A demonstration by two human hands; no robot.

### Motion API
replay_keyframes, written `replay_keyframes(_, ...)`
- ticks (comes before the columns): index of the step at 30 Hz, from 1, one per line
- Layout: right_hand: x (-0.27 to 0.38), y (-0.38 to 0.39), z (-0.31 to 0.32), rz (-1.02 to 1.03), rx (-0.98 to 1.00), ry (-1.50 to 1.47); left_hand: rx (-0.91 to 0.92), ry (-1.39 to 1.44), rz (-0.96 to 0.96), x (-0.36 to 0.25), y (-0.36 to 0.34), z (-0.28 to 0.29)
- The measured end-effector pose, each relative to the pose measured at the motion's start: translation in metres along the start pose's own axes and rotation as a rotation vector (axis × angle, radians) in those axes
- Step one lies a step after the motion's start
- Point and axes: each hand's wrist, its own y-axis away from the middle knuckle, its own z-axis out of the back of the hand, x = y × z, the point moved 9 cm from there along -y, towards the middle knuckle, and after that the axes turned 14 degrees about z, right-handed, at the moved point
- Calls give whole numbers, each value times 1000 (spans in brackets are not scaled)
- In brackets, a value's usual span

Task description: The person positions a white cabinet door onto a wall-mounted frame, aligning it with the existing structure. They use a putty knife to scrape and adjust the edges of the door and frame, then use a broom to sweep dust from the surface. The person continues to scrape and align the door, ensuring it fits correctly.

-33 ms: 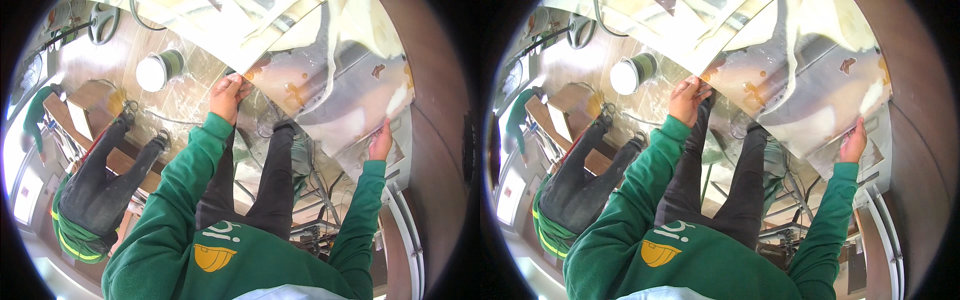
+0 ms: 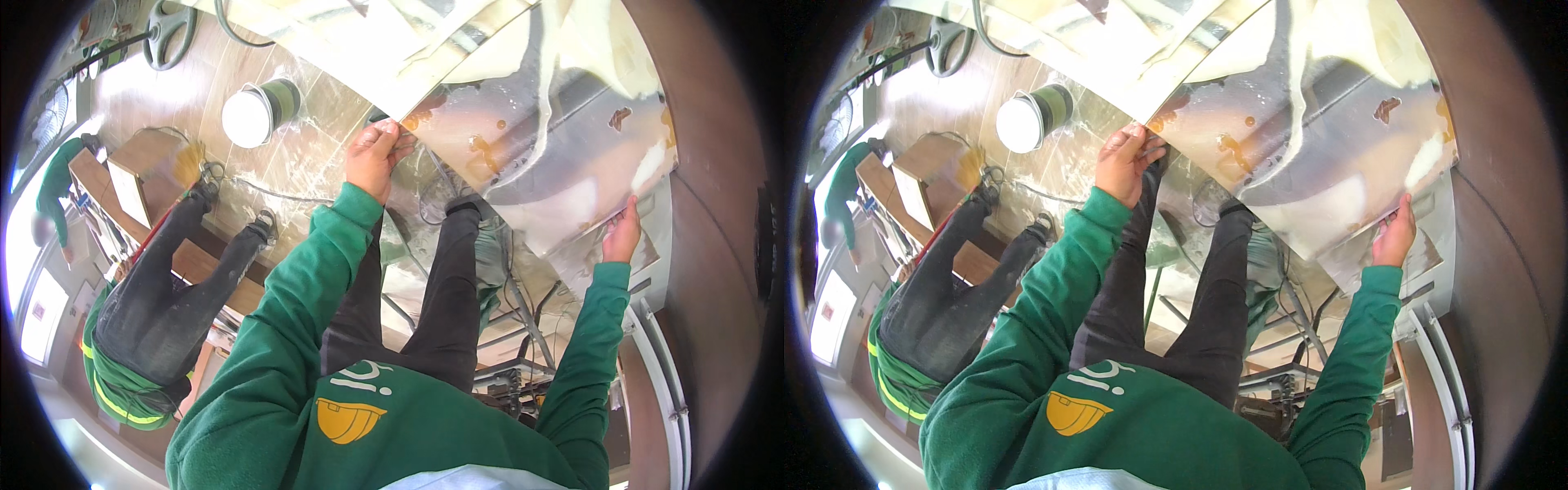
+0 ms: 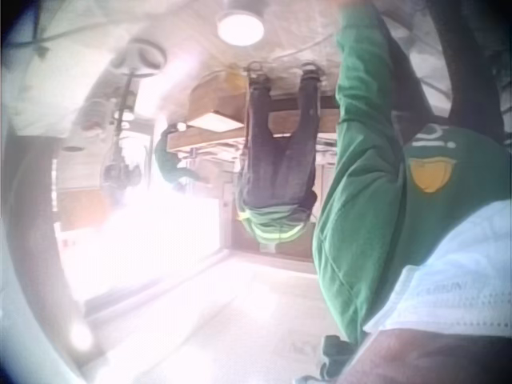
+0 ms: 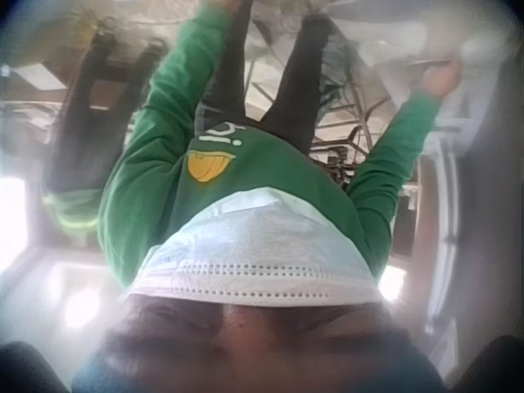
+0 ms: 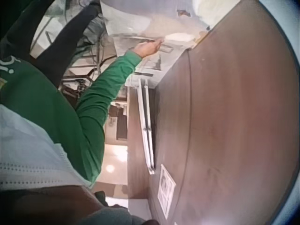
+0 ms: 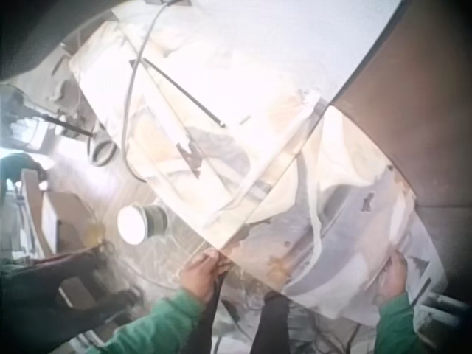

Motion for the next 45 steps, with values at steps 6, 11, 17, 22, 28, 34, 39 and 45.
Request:
replay_keyframes(6, 6, 5, -3, 6, -16, 67, 85, 34, 20, 10, -7, -6)
replay_keyframes(11, 6, 8, -12, 8, -21, 81, 50, -37, -85, 8, -9, -8)
replay_keyframes(17, -8, -3, -1, 3, -17, 52, -34, -36, -175, 10, -15, -3)
replay_keyframes(22, -16, -26, 9, 165, -61, 179, -136, -231, -241, 5, -13, -6)
replay_keyframes(28, 27, 3, 12, 401, -103, 212, -228, -76, -135, 5, -5, -2)
replay_keyframes(34, 39, 147, -27, 384, 108, 208, 1, -879, 3, 96, 52, 21)
replay_keyframes(39, 26, 320, -92, 676, 518, -50, 520, -172, 785, 217, 133, -70)
replay_keyframes(45, -91, 312, -7, 522, 144, 362, 476, -487, 698, 198, 198, -192)
